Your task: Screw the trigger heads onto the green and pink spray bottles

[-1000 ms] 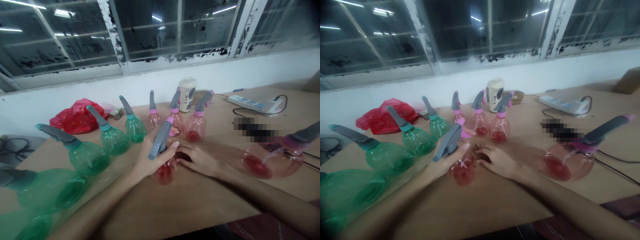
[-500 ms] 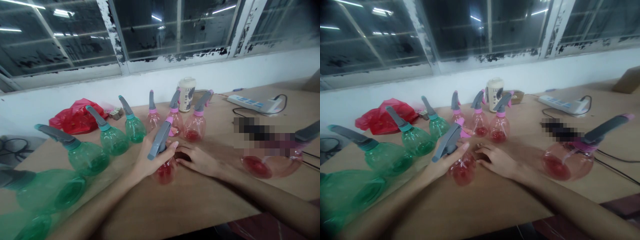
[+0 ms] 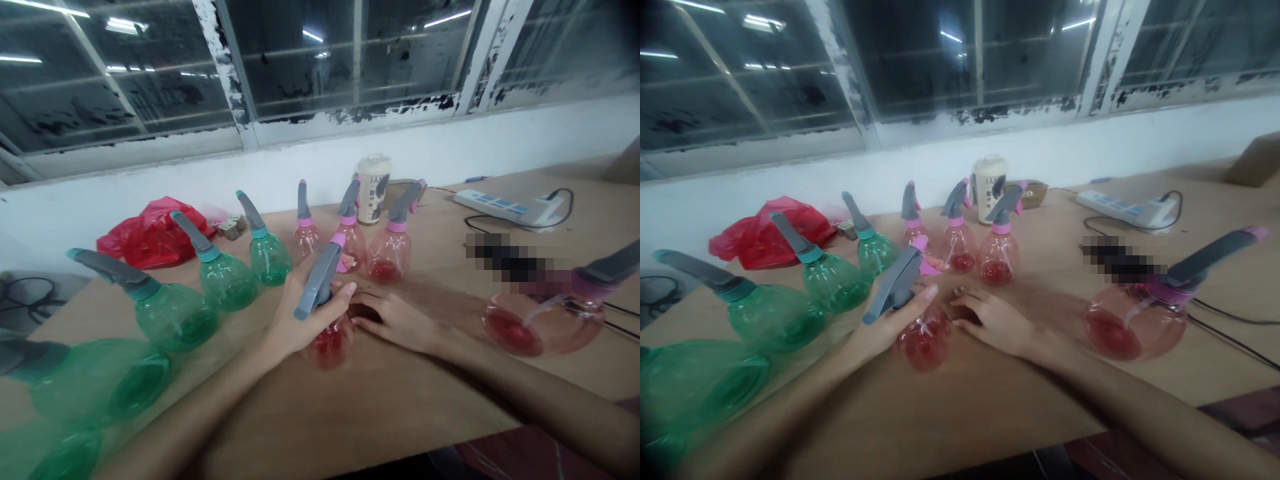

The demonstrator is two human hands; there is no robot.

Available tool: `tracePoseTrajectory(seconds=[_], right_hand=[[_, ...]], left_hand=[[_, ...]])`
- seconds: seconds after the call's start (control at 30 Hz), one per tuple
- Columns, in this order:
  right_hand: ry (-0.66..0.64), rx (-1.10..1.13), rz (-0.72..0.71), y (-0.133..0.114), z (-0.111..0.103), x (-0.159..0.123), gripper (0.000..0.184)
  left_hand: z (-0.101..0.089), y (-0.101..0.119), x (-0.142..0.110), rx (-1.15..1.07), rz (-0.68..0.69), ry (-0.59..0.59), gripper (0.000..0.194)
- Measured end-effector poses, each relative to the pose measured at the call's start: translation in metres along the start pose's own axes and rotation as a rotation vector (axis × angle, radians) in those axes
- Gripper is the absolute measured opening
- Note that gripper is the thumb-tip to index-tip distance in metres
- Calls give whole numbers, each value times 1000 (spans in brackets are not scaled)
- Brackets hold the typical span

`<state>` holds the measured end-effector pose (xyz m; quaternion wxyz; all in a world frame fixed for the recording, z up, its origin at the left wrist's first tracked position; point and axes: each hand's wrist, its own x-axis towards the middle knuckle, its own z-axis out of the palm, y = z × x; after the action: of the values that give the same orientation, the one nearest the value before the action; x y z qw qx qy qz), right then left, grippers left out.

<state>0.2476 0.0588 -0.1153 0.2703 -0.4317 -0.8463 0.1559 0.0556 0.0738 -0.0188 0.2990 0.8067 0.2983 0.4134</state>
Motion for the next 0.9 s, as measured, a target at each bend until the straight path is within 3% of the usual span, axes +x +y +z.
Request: tracePoseTrajectory(seconds=[0.17, 0.33, 0.47, 0.6, 0.9], right_hand=[[-4, -5, 9, 0, 0, 0, 33], [8, -2, 3, 0, 1, -1, 33], [10, -5, 10, 0, 1, 0, 34], [1, 46, 27, -6, -5, 0, 38], [17, 366, 18, -61, -28, -3, 65]], left_hand=[[-4, 7, 0, 62, 6, -60, 9], [-8, 12, 1, 174, 22, -121, 13], [-6, 8, 2, 131, 47, -55, 8], [-3, 2, 1, 94, 38, 9, 22], [2, -1, -4, 4, 71, 19, 31]])
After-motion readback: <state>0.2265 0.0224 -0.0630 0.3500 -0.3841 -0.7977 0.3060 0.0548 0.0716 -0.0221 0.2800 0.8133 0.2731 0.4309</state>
